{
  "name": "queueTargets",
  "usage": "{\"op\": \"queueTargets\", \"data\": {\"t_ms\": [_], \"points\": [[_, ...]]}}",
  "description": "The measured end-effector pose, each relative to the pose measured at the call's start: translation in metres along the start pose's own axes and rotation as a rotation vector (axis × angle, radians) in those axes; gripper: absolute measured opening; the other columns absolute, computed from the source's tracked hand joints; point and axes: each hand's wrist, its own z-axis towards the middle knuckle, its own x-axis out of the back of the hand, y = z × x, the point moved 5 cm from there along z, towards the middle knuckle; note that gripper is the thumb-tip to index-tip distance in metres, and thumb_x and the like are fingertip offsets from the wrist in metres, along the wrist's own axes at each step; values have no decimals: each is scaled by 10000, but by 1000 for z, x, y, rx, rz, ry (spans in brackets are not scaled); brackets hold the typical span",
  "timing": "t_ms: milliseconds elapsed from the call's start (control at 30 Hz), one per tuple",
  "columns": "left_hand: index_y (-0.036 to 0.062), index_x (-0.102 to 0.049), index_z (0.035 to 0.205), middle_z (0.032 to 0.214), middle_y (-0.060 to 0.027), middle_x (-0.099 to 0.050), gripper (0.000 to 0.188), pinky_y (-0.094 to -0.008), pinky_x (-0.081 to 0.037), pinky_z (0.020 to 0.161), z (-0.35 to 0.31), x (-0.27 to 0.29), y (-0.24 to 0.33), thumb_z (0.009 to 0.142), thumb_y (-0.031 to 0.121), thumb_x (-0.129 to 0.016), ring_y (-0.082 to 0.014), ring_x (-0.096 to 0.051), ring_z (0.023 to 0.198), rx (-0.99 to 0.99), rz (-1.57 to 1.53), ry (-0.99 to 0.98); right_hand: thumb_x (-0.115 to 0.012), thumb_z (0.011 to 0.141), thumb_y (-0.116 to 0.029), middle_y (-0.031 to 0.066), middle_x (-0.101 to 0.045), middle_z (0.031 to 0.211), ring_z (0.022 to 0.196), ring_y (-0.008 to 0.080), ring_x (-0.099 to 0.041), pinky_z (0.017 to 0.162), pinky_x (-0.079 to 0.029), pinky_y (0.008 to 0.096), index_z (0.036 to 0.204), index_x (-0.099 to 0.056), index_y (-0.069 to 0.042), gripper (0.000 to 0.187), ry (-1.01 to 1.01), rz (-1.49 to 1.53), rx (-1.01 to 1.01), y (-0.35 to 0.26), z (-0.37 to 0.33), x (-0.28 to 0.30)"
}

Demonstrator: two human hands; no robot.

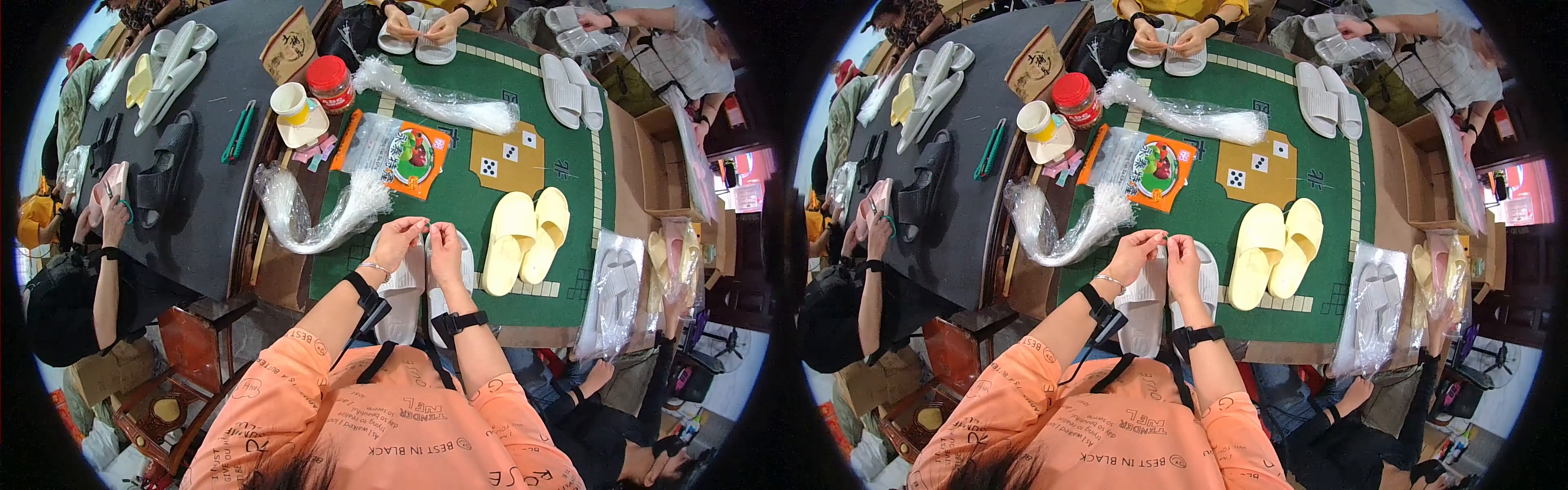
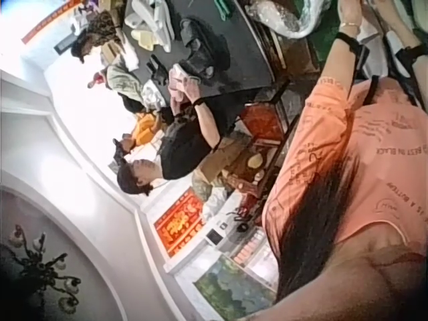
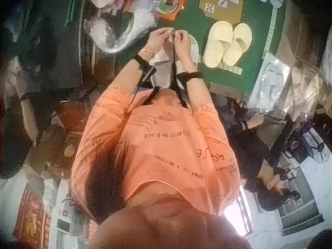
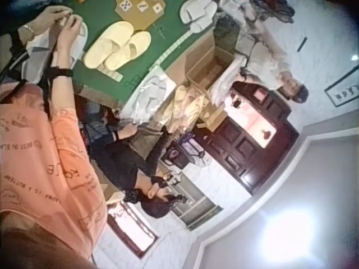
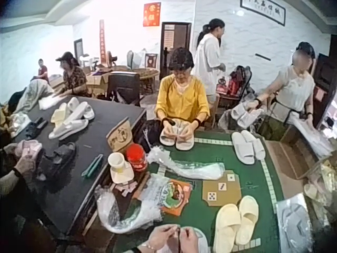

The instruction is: Inspecting pairs of slides and packing them into individual plastic bags at a production facility.

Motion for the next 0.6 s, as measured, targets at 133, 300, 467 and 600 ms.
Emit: {"op": "queueTargets", "data": {"t_ms": [133,300,467,600], "points": [[10,-611,977,751,24,-580,186,-177,-344,511,4,1,-2,832,120,-575,-34,-398,557,-24,76,-28,-498,875,-167,53,-559,758,706,117,-501,651,-420,257,853,-505,-23,146,2,1,23,0,3,-1],[14,-618,966,752,31,-583,174,-177,-336,508,3,-3,0,833,114,-569,-23,-389,564,-28,97,-36,-504,869,-165,58,-570,737,687,127,-515,637,-427,271,852,-510,-21,146,-2,-10,18,-2,5,0],[18,-615,960,770,26,-583,162,-171,-358,541,0,-7,7,846,109,-545,-24,-427,605,-92,305,-42,-516,860,-173,77,-567,730,678,147,-522,631,-429,285,834,-512,-14,161,9,-65,52,4,7,4],[6,-613,950,769,23,-580,158,-179,-382,618,2,-2,6,848,95,-533,-43,-480,691,-87,348,-35,-518,856,-174,73,-562,720,662,149,-512,617,-427,291,831,-513,-21,155,-18,-117,11,0,5,4]]}}
